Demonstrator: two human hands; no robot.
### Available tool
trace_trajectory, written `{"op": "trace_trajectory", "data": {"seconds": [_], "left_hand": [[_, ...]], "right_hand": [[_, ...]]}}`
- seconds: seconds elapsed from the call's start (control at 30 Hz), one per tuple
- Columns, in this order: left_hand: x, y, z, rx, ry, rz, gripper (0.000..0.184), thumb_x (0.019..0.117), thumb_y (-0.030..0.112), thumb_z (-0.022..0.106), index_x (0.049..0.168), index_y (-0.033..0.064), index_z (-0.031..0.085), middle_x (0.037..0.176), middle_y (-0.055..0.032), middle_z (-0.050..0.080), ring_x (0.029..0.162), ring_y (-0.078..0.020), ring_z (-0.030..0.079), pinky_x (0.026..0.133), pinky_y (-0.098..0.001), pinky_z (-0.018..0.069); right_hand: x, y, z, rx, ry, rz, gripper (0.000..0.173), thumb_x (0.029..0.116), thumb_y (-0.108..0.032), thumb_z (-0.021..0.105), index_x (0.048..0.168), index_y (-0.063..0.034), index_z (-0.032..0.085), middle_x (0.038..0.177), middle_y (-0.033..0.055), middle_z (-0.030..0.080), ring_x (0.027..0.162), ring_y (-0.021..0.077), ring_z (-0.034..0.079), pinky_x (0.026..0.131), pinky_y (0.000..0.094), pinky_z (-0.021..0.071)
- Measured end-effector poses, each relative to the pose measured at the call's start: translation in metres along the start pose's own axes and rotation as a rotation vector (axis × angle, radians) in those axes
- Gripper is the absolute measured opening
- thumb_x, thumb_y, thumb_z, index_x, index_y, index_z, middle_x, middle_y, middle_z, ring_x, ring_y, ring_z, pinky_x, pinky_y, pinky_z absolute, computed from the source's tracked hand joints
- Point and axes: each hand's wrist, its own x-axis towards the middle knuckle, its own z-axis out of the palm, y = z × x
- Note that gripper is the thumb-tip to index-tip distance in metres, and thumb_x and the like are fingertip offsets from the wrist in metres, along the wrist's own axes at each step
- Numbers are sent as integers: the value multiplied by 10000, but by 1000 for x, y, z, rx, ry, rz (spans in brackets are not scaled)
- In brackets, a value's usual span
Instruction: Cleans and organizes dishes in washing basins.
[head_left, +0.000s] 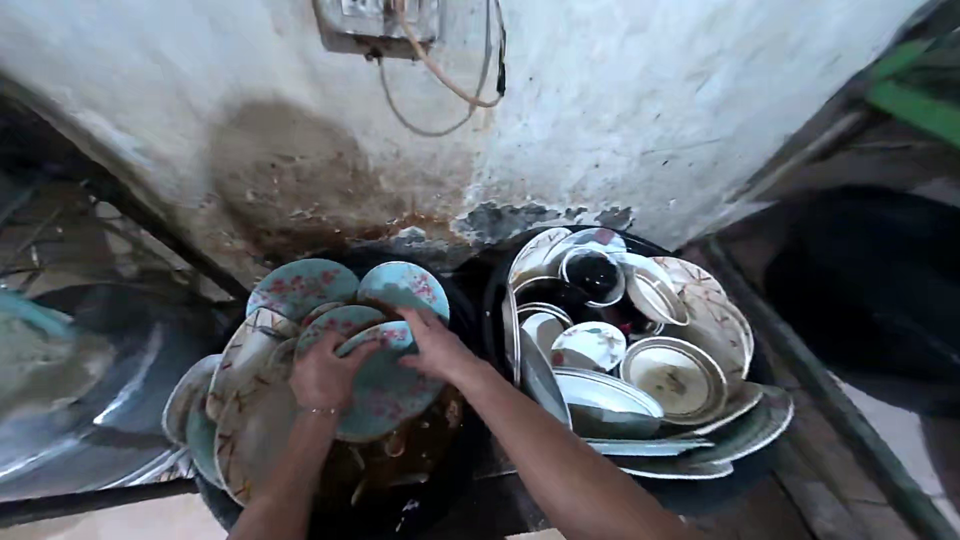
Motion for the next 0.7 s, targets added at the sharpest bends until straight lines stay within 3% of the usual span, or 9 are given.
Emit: {"op": "trace_trajectory", "data": {"seconds": [0.07, 0.13, 0.23, 0.3, 0.37, 0.47, 0.53, 0.6, 0.7], "left_hand": [[13, -27, 22, -128, -69, -125, 542, 927, 491, 748, 1117, -16, 711, 1038, -260, 708, 999, -443, 682, 908, -662, 521], [19, -67, 47, -317, -84, -216, 499, 1035, 429, 616, 1140, -53, 689, 1066, -273, 690, 1004, -415, 666, 928, -626, 514], [7, -123, 78, -433, -273, -397, 488, 1108, 389, 459, 1386, 6, 577, 1289, -277, 627, 1154, -411, 625, 990, -610, 498], [-9, -137, 87, -435, -381, -466, 426, 1106, 331, 485, 1373, 15, 588, 1262, -263, 640, 1122, -386, 633, 964, -575, 510], [-23, -135, 87, -446, -458, -551, 432, 1103, 317, 501, 1393, 6, 579, 1323, -261, 624, 1208, -386, 612, 1033, -568, 483], [-36, -134, 94, -524, -375, -724, 448, 1046, 356, 617, 1296, -16, 629, 1199, -243, 663, 1077, -354, 651, 942, -532, 535], [-40, -134, 90, -504, -314, -743, 464, 1020, 397, 654, 1255, -3, 669, 1190, -243, 684, 1098, -371, 663, 968, -557, 530], [-45, -131, 74, -459, -265, -704, 412, 1051, 352, 606, 1250, -2, 672, 1207, -248, 681, 1140, -387, 648, 1007, -583, 497], [-56, -130, 37, -338, -205, -633, 398, 1075, 306, 558, 1288, -23, 633, 1184, -262, 682, 1109, -399, 663, 996, -596, 500]], "right_hand": [[17, 17, 23, 12, -24, 67, 774, 880, -304, 822, 1534, -132, 445, 1446, 205, 556, 1279, 391, 593, 1034, 604, 516], [27, 29, 37, 12, -61, 163, 610, 907, -314, 799, 1393, -35, 558, 1286, 241, 643, 1187, 415, 639, 1002, 611, 519], [36, 33, 54, -6, -141, 345, 582, 937, -328, 760, 1393, -30, 557, 1268, 274, 642, 1191, 457, 624, 996, 643, 504], [42, 35, 65, -26, -198, 420, 614, 939, -352, 757, 1409, -20, 544, 1317, 279, 618, 1236, 471, 590, 1020, 658, 476], [52, 43, 79, -37, -239, 433, 630, 909, -373, 790, 1376, -6, 580, 1309, 264, 630, 1225, 444, 609, 1016, 637, 490], [70, 46, 89, -103, -288, 426, 652, 871, -362, 826, 1361, 5, 603, 1342, 258, 621, 1262, 424, 595, 1050, 622, 477], [83, 45, 87, -113, -333, 434, 618, 882, -336, 820, 1359, -5, 608, 1353, 248, 619, 1282, 420, 583, 1071, 621, 460], [90, 48, 80, -100, -272, 441, 578, 886, -307, 818, 1316, 26, 620, 1308, 273, 631, 1248, 447, 594, 1049, 640, 466], [92, 51, 56, -50, -74, 398, 619, 912, -352, 792, 1355, 33, 594, 1300, 302, 623, 1229, 478, 596, 1036, 657, 471]]}}
